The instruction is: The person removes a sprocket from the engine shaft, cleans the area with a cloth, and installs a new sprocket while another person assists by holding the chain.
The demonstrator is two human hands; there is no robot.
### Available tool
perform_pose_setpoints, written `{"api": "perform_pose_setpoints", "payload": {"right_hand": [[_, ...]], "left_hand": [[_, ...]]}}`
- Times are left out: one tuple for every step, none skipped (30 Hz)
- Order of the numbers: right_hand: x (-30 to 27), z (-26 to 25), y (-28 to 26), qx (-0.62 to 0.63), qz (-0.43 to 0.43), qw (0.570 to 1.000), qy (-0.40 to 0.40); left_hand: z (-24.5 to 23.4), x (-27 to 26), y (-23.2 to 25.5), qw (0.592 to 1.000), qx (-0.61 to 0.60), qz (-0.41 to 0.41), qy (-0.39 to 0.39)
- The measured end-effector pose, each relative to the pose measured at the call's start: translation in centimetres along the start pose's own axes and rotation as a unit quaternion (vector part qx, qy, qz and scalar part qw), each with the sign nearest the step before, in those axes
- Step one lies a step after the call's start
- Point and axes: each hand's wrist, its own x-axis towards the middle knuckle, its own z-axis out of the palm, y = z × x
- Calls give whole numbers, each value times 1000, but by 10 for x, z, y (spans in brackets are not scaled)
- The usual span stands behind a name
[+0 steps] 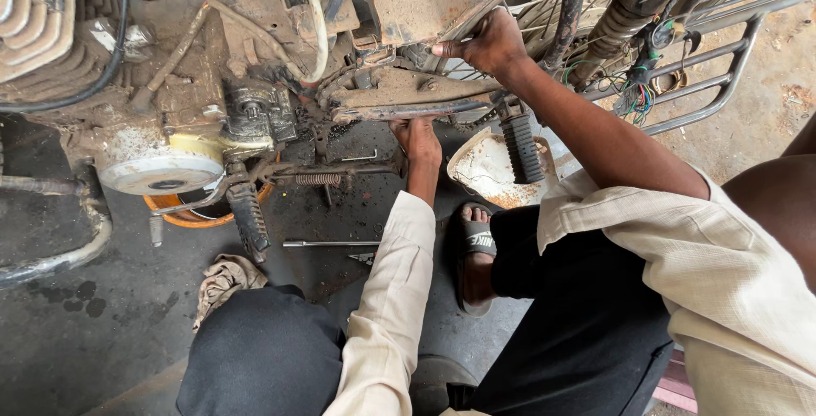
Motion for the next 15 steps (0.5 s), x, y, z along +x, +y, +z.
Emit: {"api": "perform_pose_setpoints", "payload": {"right_hand": [[1,-1,0,-1,0,1000,0],[3,-3,1,-14,-6,1000,-17],[5,-6,1,-27,-12,999,-35],[6,-10,2,-26,-12,999,-35],[8,-14,2,-85,-26,994,-71],[8,-19,2,-144,-40,983,-104],[11,-22,2,-143,-41,983,-102],[15,-25,4,-171,-57,977,-117],[15,-27,5,-199,-73,968,-132],[15,-27,6,-197,-73,969,-132],[15,-25,5,-86,-29,990,-108],[13,-23,4,26,14,996,-82],[10,-20,5,28,14,996,-81],[8,-14,5,-28,-17,994,-103],[5,-7,3,-85,-48,987,-124]], "left_hand": [[-1,3,1,1000,-4,-11,9],[-2,6,1,1000,-8,-22,18],[-2,6,-1,1000,-8,-21,18],[-4,6,-2,1000,-10,-20,14],[-6,7,-4,1000,-12,-19,11],[-7,5,-8,1000,-12,-21,11],[-6,1,-12,1000,-20,-1,1],[-5,-4,-15,999,-29,18,-8],[-2,-8,-16,999,-28,15,-6],[3,-8,-15,999,-22,-7,29],[9,-9,-11,997,-17,-30,65],[13,-12,-6,997,-15,-30,64],[16,-15,-2,997,-20,-29,64],[20,-15,1,997,-25,-29,60],[22,-14,4,998,-24,-30,57]]}}
